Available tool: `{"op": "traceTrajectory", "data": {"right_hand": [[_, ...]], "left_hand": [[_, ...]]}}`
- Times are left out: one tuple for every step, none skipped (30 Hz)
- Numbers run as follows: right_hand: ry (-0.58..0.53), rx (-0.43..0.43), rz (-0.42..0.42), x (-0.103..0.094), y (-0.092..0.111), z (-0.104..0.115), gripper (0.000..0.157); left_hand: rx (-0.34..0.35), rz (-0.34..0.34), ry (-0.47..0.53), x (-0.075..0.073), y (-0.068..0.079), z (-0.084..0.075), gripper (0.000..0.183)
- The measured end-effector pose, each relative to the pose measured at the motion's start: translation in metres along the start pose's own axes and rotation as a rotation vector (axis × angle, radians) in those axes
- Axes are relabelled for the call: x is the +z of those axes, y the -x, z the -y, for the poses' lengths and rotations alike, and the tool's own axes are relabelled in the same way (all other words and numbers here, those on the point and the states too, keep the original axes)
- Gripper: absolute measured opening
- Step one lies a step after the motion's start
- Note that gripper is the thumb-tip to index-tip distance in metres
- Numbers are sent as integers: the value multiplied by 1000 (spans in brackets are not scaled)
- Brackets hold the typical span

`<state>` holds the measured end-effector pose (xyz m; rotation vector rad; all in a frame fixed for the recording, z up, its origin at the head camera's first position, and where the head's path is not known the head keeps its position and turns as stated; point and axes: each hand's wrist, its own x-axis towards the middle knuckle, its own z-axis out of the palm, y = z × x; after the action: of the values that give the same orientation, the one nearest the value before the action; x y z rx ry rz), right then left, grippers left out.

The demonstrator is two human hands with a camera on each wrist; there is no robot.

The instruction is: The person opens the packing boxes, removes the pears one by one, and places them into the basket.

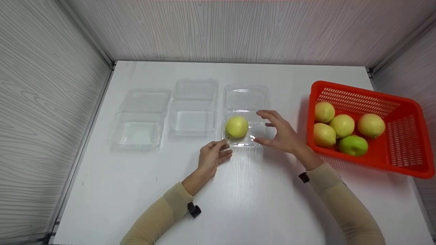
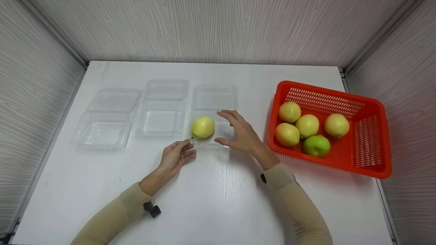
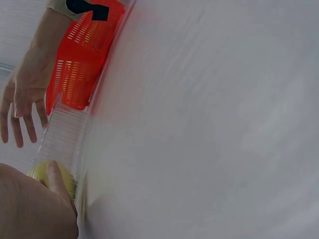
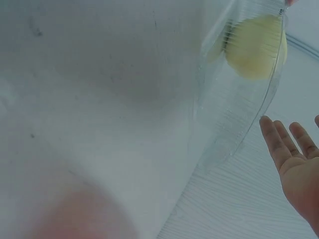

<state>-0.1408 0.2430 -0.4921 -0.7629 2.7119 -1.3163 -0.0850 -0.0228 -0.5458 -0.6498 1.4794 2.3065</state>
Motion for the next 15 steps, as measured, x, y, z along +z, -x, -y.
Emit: {"op": "traceTrajectory", "data": {"right_hand": [[5, 5, 12, 2, -2, -1, 83], [11, 10, 22, 4, -3, -2, 83], [17, 16, 29, 5, -5, -2, 83], [19, 19, 35, 7, -7, -3, 83], [20, 20, 39, 9, -9, -4, 83], [21, 21, 44, 10, -11, -5, 82], [15, 22, 49, 12, -12, -7, 82], [10, 24, 52, 14, -14, -8, 81], [1, 28, 55, 15, -16, -9, 81], [-12, 29, 58, 17, -18, -10, 80], [-24, 32, 62, 18, -19, -12, 80], [-36, 37, 65, 20, -21, -12, 79], [-47, 40, 69, 21, -22, -13, 79], [-56, 42, 74, 22, -23, -14, 79], [-67, 43, 80, 23, -25, -14, 79]], "left_hand": [[1, -1, 3, 0, 0, 0, 16], [0, -1, 6, 0, 0, 0, 16], [0, -1, 11, 0, 0, 1, 15], [1, -1, 15, 0, 0, 1, 15], [2, -1, 18, 0, 0, 1, 15], [0, -3, 26, 1, 0, 1, 14], [0, -3, 31, 1, -1, 1, 13], [0, -4, 33, 1, -1, 1, 13], [1, -3, 33, 1, -1, 1, 12], [1, -3, 33, 1, -1, 0, 12], [1, -1, 32, 1, -1, 1, 12], [0, 0, 30, 1, -1, 1, 12], [0, 2, 27, 1, -1, 1, 12], [0, 4, 25, 0, -1, 1, 12], [0, 5, 24, 0, -1, 1, 13]]}}
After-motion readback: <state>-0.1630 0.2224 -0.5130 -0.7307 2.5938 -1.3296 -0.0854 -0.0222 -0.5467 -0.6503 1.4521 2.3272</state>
